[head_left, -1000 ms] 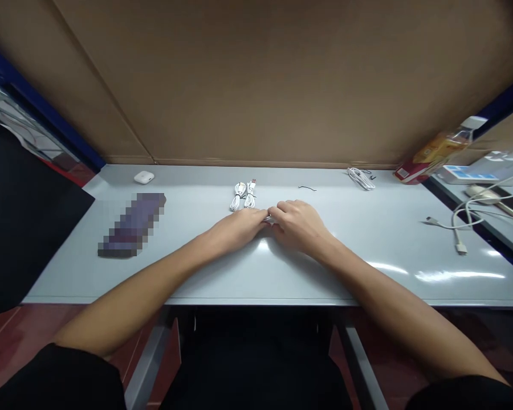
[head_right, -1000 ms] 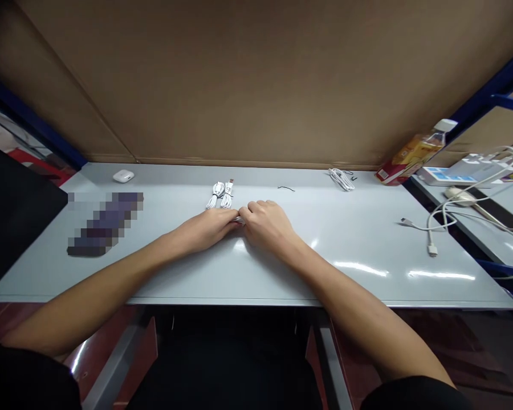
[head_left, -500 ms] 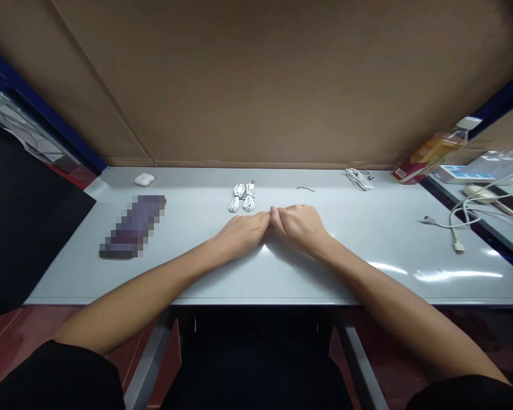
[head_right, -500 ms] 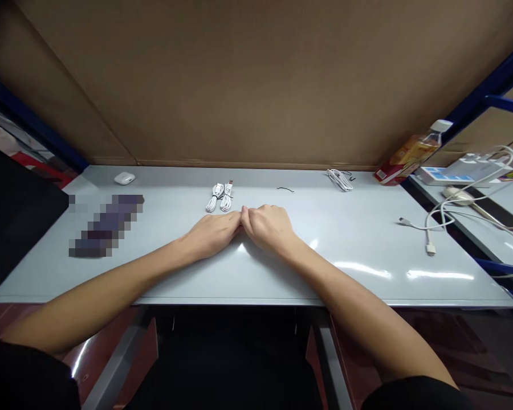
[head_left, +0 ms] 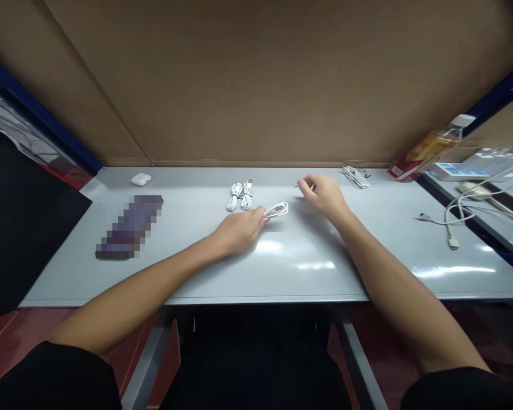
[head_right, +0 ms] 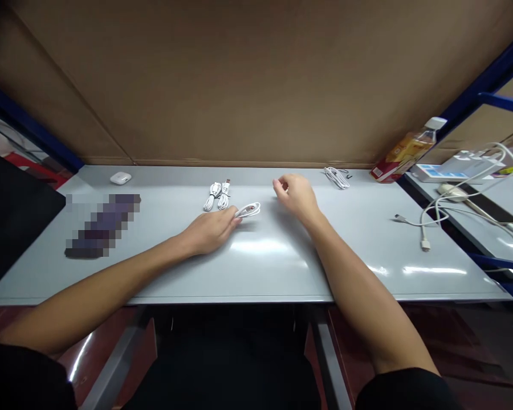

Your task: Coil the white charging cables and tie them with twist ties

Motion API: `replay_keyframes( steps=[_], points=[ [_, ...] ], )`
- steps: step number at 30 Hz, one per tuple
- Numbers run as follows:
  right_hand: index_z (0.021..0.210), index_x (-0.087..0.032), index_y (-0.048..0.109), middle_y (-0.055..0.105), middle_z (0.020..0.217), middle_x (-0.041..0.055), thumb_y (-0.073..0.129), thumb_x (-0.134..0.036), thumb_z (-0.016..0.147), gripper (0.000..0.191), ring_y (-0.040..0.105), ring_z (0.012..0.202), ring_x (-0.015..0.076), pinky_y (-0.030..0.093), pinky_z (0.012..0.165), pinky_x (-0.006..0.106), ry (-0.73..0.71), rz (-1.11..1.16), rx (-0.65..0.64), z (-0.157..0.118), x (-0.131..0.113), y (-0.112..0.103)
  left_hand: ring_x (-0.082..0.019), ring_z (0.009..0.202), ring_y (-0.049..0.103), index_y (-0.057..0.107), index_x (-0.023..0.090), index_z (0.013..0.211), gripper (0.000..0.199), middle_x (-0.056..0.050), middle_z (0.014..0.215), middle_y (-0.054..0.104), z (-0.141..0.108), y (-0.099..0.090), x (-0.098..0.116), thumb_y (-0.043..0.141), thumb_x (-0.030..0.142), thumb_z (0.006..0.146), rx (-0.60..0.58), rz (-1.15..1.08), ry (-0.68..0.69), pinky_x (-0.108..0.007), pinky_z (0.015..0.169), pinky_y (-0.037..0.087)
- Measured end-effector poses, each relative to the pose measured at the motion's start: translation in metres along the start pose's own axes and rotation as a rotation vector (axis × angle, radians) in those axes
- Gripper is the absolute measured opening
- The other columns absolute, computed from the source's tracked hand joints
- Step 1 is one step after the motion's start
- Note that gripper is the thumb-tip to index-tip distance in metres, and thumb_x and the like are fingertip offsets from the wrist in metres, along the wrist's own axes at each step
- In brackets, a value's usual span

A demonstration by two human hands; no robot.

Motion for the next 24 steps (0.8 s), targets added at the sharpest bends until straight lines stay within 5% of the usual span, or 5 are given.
replay_keyframes(
  steps=[4,10,15,18,24],
  points=[
    [0.102,-0.018,0.072,0.071,0.102,0.0124,0.066,-0.038,0.089,0.024,0.063,0.093,0.0285,0.046,0.081,0.038,0.153,-0.091,-0.029,0.014,0.054,0.004,-0.025,0.069,0.057,0.046,0.023,0.099,0.033,-0.005,0.083,0.063,-0.001,-0.004,0.000,0.024,0.045,0.109,0.002,-0.085,-0.014,-0.035,0.062,0.034],
    [0.083,-0.020,0.068,0.071,0.092,0.0119,0.061,-0.030,0.090,0.015,0.061,0.084,0.0267,0.045,0.076,0.038,0.204,-0.034,-0.046,0.017,0.062,0.014,-0.022,0.066,0.053,0.042,0.024,0.092,0.029,-0.003,0.078,0.057,-0.001,-0.008,0.001,0.028,0.045,0.108,0.011,-0.189,0.022,-0.033,0.061,0.032],
    [0.086,-0.020,0.067,0.070,0.081,0.0053,0.059,-0.043,0.093,0.026,0.058,0.070,0.0193,0.044,0.066,0.032,0.153,0.143,-0.108,0.006,0.027,0.019,-0.021,0.069,0.054,0.046,0.023,0.100,0.027,-0.002,0.081,0.057,0.000,-0.004,0.002,0.032,0.046,0.108,0.004,-0.315,0.096,-0.032,0.064,0.034],
    [0.087,-0.019,0.068,0.069,0.082,0.0032,0.062,-0.044,0.088,0.025,0.057,0.071,0.0166,0.044,0.065,0.029,0.022,0.497,-0.138,-0.007,-0.015,0.029,-0.024,0.085,0.060,0.045,0.023,0.119,0.024,-0.005,0.097,0.062,0.001,-0.005,0.001,0.036,0.042,0.108,0.098,-0.476,0.150,-0.034,0.074,0.041],
    [0.077,-0.020,0.064,0.063,0.069,-0.0011,0.063,-0.035,0.084,0.017,0.054,0.061,0.0137,0.045,0.059,0.027,-0.059,0.808,-0.288,-0.027,-0.063,0.053,-0.018,0.071,0.058,0.029,0.023,0.140,0.051,0.002,0.079,0.060,0.008,0.000,-0.021,0.052,0.049,0.103,0.133,-0.841,-0.039,-0.031,0.071,0.043]
  ],
)
Point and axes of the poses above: each hand's wrist, its own z-axis towards the middle knuckle, its own y-axis out of the palm, x = y × z, the point moved 6 cm from there along z, towards the middle knuckle
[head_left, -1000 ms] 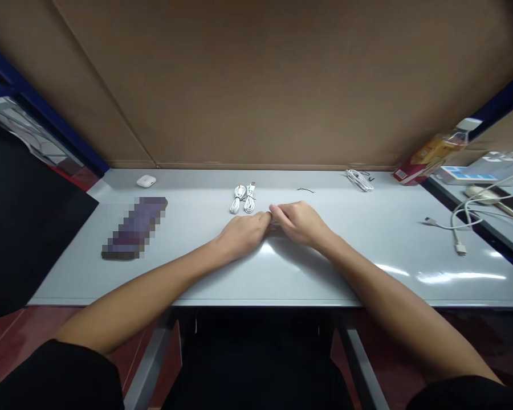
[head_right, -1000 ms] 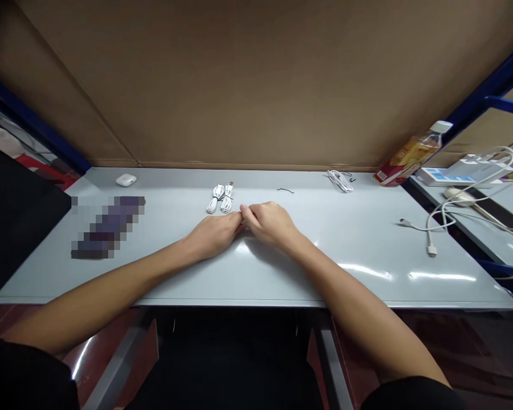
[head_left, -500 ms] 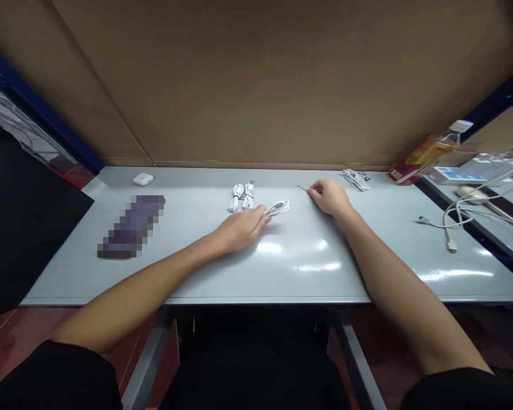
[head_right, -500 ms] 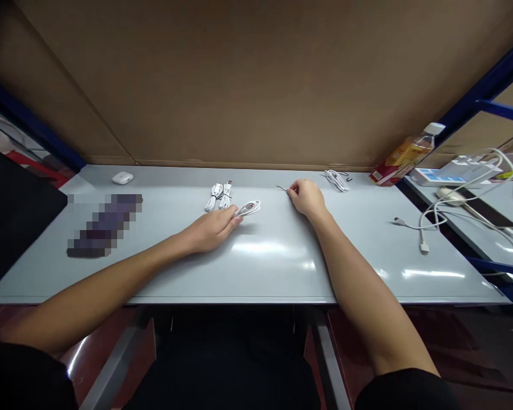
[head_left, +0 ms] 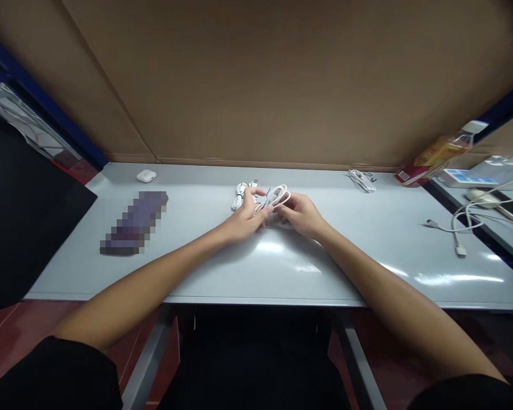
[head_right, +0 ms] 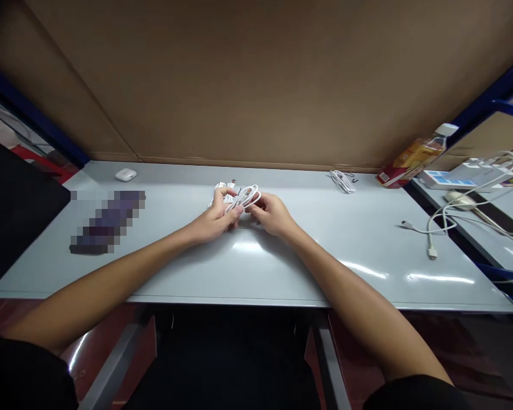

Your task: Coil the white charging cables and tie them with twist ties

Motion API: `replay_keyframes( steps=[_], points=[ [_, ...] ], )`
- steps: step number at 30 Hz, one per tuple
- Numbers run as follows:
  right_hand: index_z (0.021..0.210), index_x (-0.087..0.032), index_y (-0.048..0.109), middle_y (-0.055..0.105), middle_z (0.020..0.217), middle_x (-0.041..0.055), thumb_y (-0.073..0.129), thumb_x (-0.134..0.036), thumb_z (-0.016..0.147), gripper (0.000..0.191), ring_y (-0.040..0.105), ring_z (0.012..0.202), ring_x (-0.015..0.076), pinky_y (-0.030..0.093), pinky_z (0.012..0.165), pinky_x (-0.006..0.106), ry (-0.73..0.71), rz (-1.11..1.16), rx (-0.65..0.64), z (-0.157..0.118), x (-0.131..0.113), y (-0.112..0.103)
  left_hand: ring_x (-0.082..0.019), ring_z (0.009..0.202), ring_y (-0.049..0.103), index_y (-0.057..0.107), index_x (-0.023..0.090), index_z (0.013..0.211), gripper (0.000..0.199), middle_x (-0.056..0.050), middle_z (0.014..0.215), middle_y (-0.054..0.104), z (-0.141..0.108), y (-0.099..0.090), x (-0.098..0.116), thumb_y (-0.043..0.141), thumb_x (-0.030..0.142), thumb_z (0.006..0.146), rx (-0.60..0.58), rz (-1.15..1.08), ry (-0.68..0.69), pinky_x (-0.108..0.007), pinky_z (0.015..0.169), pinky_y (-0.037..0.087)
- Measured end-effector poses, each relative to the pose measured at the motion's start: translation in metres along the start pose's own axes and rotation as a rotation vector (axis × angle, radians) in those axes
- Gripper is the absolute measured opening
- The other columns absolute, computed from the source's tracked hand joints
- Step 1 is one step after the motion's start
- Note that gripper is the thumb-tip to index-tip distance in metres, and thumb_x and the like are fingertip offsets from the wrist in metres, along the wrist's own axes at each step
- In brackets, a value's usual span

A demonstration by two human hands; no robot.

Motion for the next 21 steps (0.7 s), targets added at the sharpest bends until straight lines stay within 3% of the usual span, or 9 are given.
replay_keyframes(
  steps=[3,5,8,11,16,18,21],
  points=[
    [0.079,-0.019,0.068,0.066,0.071,-0.0002,0.066,-0.033,0.081,0.015,0.057,0.062,0.0141,0.048,0.061,0.028,0.001,0.043,-0.006,-0.001,-0.001,0.002,-0.015,0.066,0.055,0.042,0.022,0.137,0.049,0.001,0.077,0.059,0.003,0.001,-0.001,0.057,0.051,0.100,-0.080,-0.109,-0.010,-0.028,0.064,0.042],
    [0.080,-0.018,0.070,0.069,0.072,0.0003,0.069,-0.033,0.080,0.015,0.059,0.063,0.0146,0.049,0.063,0.029,0.009,0.062,0.001,-0.002,-0.002,0.000,-0.014,0.066,0.053,0.056,0.020,0.117,0.035,0.000,0.078,0.058,0.004,0.003,0.001,0.055,0.051,0.101,-0.120,-0.132,0.027,-0.027,0.062,0.042],
    [0.083,-0.018,0.075,0.074,0.078,0.0026,0.071,-0.034,0.081,0.016,0.064,0.069,0.0167,0.052,0.069,0.031,0.017,0.102,-0.016,-0.004,-0.003,0.001,-0.012,0.064,0.051,0.060,0.018,0.100,0.032,-0.001,0.078,0.058,0.006,0.002,0.001,0.054,0.050,0.102,-0.090,-0.162,0.061,-0.026,0.060,0.042],
    [0.085,-0.019,0.077,0.077,0.085,0.0048,0.073,-0.033,0.082,0.015,0.069,0.080,0.0195,0.054,0.078,0.034,0.033,0.155,-0.050,-0.006,-0.002,0.003,-0.011,0.064,0.052,0.062,0.016,0.102,0.034,-0.002,0.080,0.059,0.007,0.003,0.001,0.055,0.050,0.101,-0.054,-0.188,0.078,-0.024,0.059,0.043],
    [0.076,-0.019,0.078,0.074,0.076,0.0027,0.081,-0.030,0.074,0.011,0.067,0.074,0.0170,0.056,0.077,0.032,0.152,0.295,0.003,-0.008,0.006,0.004,-0.014,0.068,0.057,0.064,0.017,0.110,0.033,-0.003,0.084,0.064,0.006,0.004,0.002,0.055,0.047,0.100,-0.019,-0.171,0.076,-0.026,0.061,0.045],
    [0.075,-0.018,0.079,0.075,0.076,0.0049,0.086,-0.033,0.071,0.017,0.069,0.074,0.0173,0.058,0.077,0.031,0.248,0.433,0.027,-0.009,0.010,0.007,-0.019,0.077,0.063,0.064,0.018,0.112,0.032,-0.004,0.086,0.067,0.005,0.003,0.004,0.053,0.046,0.102,0.023,-0.113,0.079,-0.029,0.069,0.048],
    [0.075,-0.015,0.079,0.077,0.081,0.0093,0.091,-0.041,0.069,0.029,0.071,0.074,0.0179,0.061,0.076,0.030,0.355,0.629,0.068,-0.011,0.012,0.014,-0.026,0.103,0.066,0.063,0.020,0.119,0.032,-0.007,0.104,0.072,0.001,0.001,0.012,0.048,0.045,0.104,0.072,0.006,0.141,-0.036,0.090,0.050]
  ],
)
Point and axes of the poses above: each hand's wrist, its own z-axis towards the middle knuckle, its own y-axis out of the palm, x = y × z, the point moved 6 cm from there along z, towards the middle knuckle
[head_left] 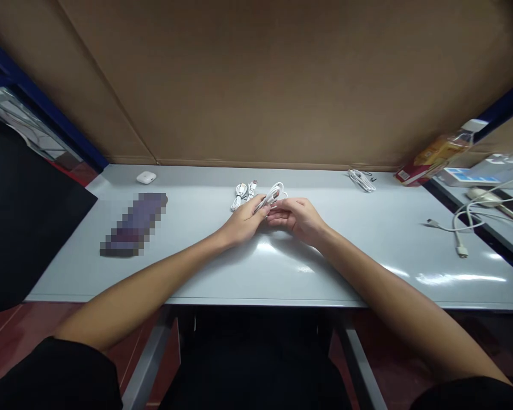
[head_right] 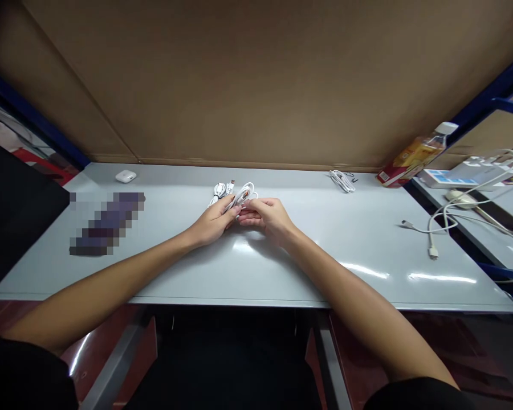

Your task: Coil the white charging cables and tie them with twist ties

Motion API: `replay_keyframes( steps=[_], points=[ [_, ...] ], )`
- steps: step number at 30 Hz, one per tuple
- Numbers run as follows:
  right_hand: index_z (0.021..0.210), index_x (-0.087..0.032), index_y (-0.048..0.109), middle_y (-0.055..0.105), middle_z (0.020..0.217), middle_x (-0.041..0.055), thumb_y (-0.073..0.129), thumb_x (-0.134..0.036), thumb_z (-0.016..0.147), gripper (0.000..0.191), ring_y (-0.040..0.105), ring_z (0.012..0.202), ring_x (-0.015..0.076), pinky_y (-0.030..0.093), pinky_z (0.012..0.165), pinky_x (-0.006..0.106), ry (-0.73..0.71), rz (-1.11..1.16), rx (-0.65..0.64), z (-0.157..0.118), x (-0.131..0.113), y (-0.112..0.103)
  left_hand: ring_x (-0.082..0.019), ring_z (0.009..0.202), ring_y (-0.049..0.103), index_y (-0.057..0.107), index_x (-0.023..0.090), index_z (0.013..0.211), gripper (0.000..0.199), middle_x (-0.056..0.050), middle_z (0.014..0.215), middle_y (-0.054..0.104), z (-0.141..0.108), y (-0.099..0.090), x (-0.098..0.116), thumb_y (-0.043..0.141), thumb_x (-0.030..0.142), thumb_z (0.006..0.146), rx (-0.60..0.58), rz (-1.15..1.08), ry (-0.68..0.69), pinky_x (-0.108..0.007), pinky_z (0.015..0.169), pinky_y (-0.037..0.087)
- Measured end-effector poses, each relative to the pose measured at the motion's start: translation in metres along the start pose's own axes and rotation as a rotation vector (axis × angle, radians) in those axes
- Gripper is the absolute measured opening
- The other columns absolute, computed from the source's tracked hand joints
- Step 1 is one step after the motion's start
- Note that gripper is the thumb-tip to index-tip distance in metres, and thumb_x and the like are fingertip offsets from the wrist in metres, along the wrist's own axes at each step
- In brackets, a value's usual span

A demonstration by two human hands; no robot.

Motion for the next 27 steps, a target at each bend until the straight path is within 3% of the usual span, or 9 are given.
replay_keyframes(
  steps=[3,8,13,16,20,27],
  points=[
    [0.077,-0.015,0.080,0.077,0.083,0.0104,0.093,-0.046,0.070,0.035,0.070,0.073,0.0164,0.061,0.072,0.027,0.015,0.034,0.030,-0.002,0.001,0.004,-0.026,0.115,0.064,0.062,0.021,0.124,0.033,-0.008,0.121,0.071,-0.003,0.002,0.008,0.042,0.042,0.107,-0.032,0.084,0.058,-0.039,0.101,0.047],
    [0.077,-0.016,0.079,0.077,0.082,0.0113,0.091,-0.053,0.072,0.039,0.071,0.075,0.0201,0.064,0.073,0.031,0.006,0.030,0.016,-0.001,0.002,0.004,-0.027,0.109,0.064,0.061,0.020,0.121,0.031,-0.009,0.114,0.071,-0.004,0.001,0.008,0.040,0.037,0.107,-0.024,0.161,-0.004,-0.039,0.095,0.047],
    [0.079,-0.016,0.080,0.078,0.089,0.0133,0.088,-0.057,0.075,0.042,0.072,0.079,0.0215,0.065,0.079,0.035,0.016,-0.003,0.024,0.001,0.002,0.000,-0.026,0.104,0.062,0.062,0.020,0.115,0.030,-0.008,0.111,0.069,-0.005,-0.001,0.013,0.039,0.038,0.108,-0.019,0.169,0.030,-0.038,0.094,0.046],
    [0.081,-0.016,0.081,0.078,0.090,0.0125,0.088,-0.056,0.076,0.041,0.071,0.078,0.0193,0.064,0.080,0.032,0.032,0.008,0.031,0.001,0.001,-0.001,-0.025,0.094,0.061,0.064,0.020,0.109,0.038,-0.007,0.094,0.066,-0.004,-0.002,0.014,0.035,0.045,0.109,-0.013,0.093,0.031,-0.037,0.087,0.047],
    [0.083,-0.017,0.082,0.078,0.090,0.0094,0.092,-0.049,0.071,0.036,0.072,0.083,0.0181,0.063,0.085,0.030,0.018,0.048,0.032,0.000,-0.005,-0.003,-0.021,0.072,0.052,0.065,0.020,0.105,0.048,-0.002,0.071,0.051,0.000,-0.002,0.006,0.038,0.059,0.106,0.001,-0.065,0.018,-0.033,0.069,0.044],
    [0.080,-0.018,0.082,0.079,0.090,0.0058,0.095,-0.036,0.068,0.026,0.072,0.089,0.0175,0.059,0.097,0.034,-0.008,0.001,-0.045,-0.005,-0.010,0.004,-0.011,0.054,0.030,0.057,0.021,0.095,0.046,0.004,0.066,0.033,0.005,0.000,-0.006,0.055,0.067,0.097,-0.017,-0.368,-0.088,-0.026,0.051,0.024]
  ],
)
Point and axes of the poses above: each hand's wrist, its own z-axis towards the middle knuckle, its own y-axis out of the palm, x = y × z, the point moved 6 cm from there along z, towards the middle knuckle
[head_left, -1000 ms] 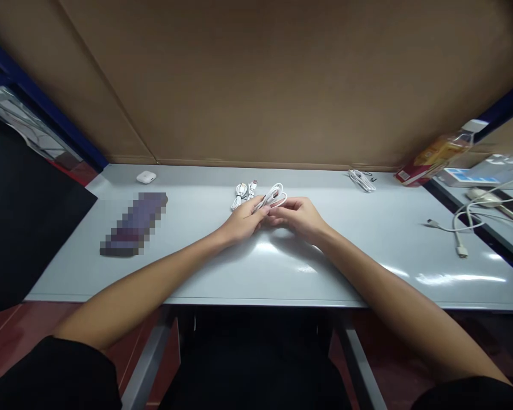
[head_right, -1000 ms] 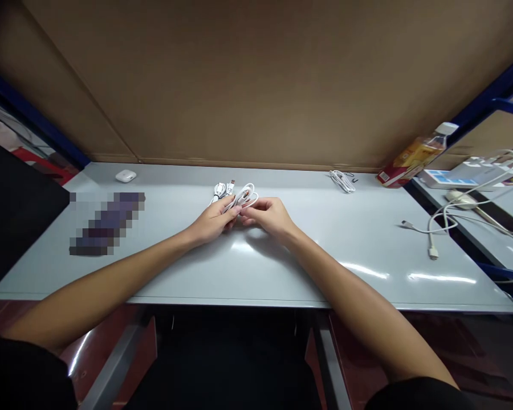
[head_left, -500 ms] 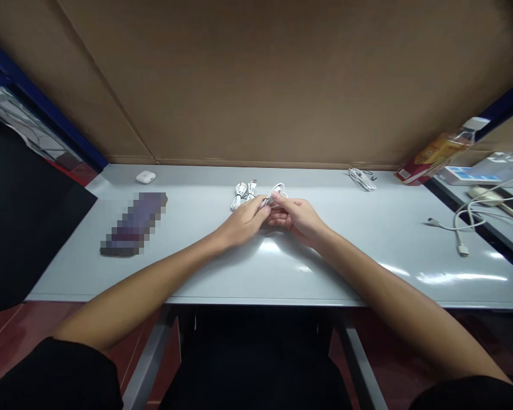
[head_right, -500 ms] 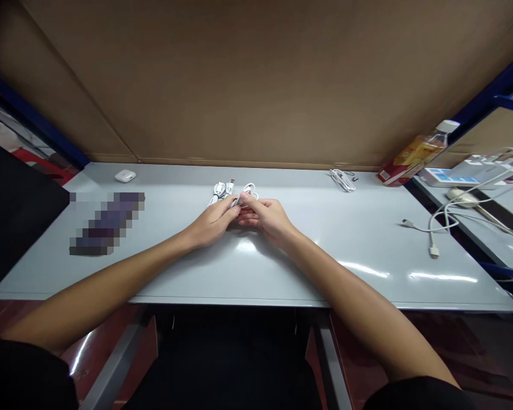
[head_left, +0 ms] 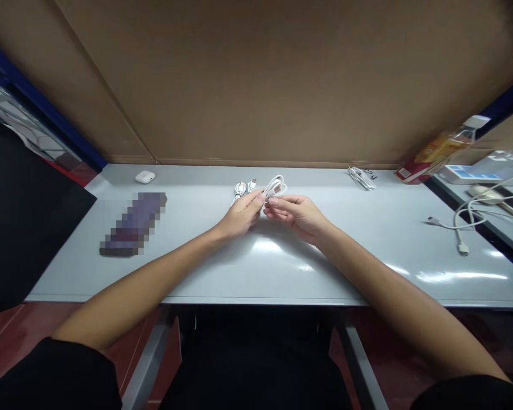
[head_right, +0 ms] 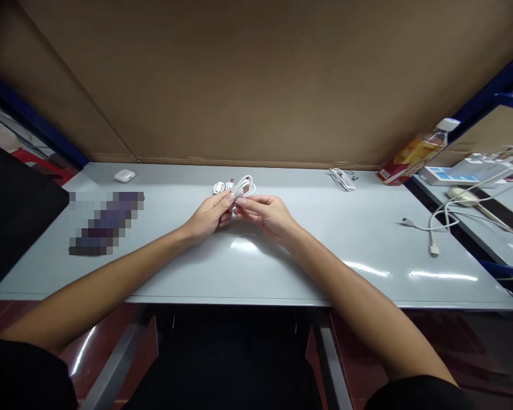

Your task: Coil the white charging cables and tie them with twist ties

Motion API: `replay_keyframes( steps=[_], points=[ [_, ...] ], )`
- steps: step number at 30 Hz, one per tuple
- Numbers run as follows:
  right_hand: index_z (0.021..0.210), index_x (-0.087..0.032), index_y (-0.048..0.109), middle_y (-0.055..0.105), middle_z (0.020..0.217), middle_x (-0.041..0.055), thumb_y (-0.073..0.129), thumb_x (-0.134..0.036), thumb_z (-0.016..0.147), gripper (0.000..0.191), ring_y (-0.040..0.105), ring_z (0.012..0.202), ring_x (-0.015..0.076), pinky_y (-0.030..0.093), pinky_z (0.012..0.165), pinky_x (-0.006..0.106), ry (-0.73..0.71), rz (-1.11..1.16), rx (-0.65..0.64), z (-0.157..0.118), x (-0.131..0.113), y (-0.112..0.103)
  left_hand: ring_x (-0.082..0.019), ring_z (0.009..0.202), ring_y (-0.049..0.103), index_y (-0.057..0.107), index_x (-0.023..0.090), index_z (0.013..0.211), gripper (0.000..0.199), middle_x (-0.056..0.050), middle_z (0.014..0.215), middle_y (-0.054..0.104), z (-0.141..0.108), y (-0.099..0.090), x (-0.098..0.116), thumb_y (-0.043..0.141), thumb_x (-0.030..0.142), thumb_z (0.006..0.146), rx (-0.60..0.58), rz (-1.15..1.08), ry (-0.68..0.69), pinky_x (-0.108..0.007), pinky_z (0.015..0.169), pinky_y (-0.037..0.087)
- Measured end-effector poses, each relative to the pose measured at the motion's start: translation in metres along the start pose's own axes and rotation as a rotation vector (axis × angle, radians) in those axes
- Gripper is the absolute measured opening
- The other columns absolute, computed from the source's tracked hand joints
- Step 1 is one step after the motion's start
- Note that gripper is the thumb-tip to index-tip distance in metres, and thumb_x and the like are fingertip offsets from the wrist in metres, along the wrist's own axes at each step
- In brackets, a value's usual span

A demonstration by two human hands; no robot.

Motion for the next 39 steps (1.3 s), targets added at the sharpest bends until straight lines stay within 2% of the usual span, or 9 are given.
replay_keyframes(
  steps=[4,11,14,19,24,29,32,35,39],
  points=[
    [0.080,-0.018,0.080,0.078,0.084,0.0059,0.094,-0.040,0.067,0.029,0.072,0.084,0.0193,0.061,0.089,0.037,-0.019,-0.051,-0.042,-0.001,0.003,0.006,-0.011,0.056,0.036,0.055,0.021,0.090,0.043,0.003,0.067,0.039,-0.001,0.002,0.001,0.058,0.062,0.098,0.009,-0.056,-0.002,-0.026,0.052,0.028],
    [0.087,-0.019,0.074,0.077,0.085,0.0055,0.085,-0.045,0.079,0.030,0.069,0.070,0.0149,0.056,0.066,0.028,-0.126,-0.265,-0.010,-0.002,0.001,0.009,-0.011,0.060,0.045,0.052,0.019,0.080,0.044,0.002,0.066,0.048,0.001,0.000,-0.003,0.058,0.058,0.100,0.021,-0.040,-0.008,-0.025,0.057,0.036],
    [0.091,-0.018,0.073,0.076,0.088,0.0062,0.082,-0.047,0.082,0.031,0.069,0.069,0.0150,0.056,0.064,0.027,-0.141,-0.322,0.010,-0.002,0.001,0.009,-0.010,0.059,0.043,0.052,0.019,0.079,0.044,0.003,0.066,0.046,0.002,-0.001,-0.004,0.061,0.057,0.098,0.040,-0.097,-0.014,-0.025,0.056,0.036],
    [0.084,-0.018,0.071,0.074,0.085,0.0044,0.079,-0.041,0.082,0.024,0.069,0.066,0.0148,0.055,0.060,0.027,-0.193,-0.377,0.070,-0.002,-0.001,0.004,-0.008,0.056,0.041,0.048,0.019,0.075,0.046,0.004,0.067,0.044,0.002,-0.001,0.002,0.062,0.057,0.097,0.046,-0.101,0.011,-0.023,0.055,0.036],
    [0.093,-0.020,0.073,0.077,0.093,0.0059,0.075,-0.043,0.085,0.025,0.066,0.063,0.0158,0.053,0.058,0.030,-0.303,-0.511,0.122,-0.004,-0.007,0.003,-0.009,0.057,0.041,0.049,0.019,0.077,0.045,0.004,0.068,0.044,0.002,-0.001,0.005,0.060,0.058,0.098,0.046,-0.046,0.021,-0.023,0.055,0.037],
    [0.080,-0.021,0.072,0.074,0.075,0.0032,0.066,-0.041,0.090,0.023,0.064,0.064,0.0177,0.048,0.061,0.031,-0.408,-0.670,0.165,-0.010,-0.016,0.006,-0.010,0.057,0.041,0.050,0.020,0.078,0.045,0.003,0.068,0.044,0.002,-0.003,0.003,0.057,0.059,0.098,0.056,0.008,0.039,-0.024,0.054,0.036],
    [0.075,-0.021,0.070,0.073,0.074,0.0034,0.065,-0.036,0.090,0.022,0.062,0.066,0.0183,0.046,0.064,0.032,-0.477,-0.757,0.181,-0.014,-0.020,0.009,-0.011,0.058,0.043,0.063,0.019,0.092,0.041,0.002,0.070,0.046,0.002,-0.005,0.003,0.052,0.057,0.102,0.067,0.108,0.089,-0.024,0.055,0.037],
    [0.074,-0.021,0.070,0.073,0.074,0.0034,0.064,-0.033,0.089,0.021,0.060,0.066,0.0178,0.045,0.066,0.032,-0.525,-0.796,0.204,-0.018,-0.022,0.011,-0.013,0.062,0.048,0.069,0.019,0.122,0.043,0.001,0.075,0.054,0.000,-0.006,0.006,0.048,0.053,0.105,0.083,0.223,0.121,-0.026,0.060,0.041],
    [0.071,-0.022,0.069,0.071,0.070,0.0029,0.066,-0.037,0.089,0.024,0.060,0.063,0.0179,0.046,0.063,0.032,-0.450,-0.753,0.206,-0.016,-0.018,0.009,-0.023,0.100,0.062,0.066,0.019,0.140,0.047,-0.009,0.101,0.069,-0.005,-0.005,0.018,0.043,0.044,0.107,0.104,0.494,0.267,-0.034,0.092,0.049]
  ],
)
Point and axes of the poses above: each hand's wrist, its own z-axis towards the middle knuckle, its own y-axis out of the palm, x = y × z, the point moved 6 cm from there along z, towards the middle knuckle
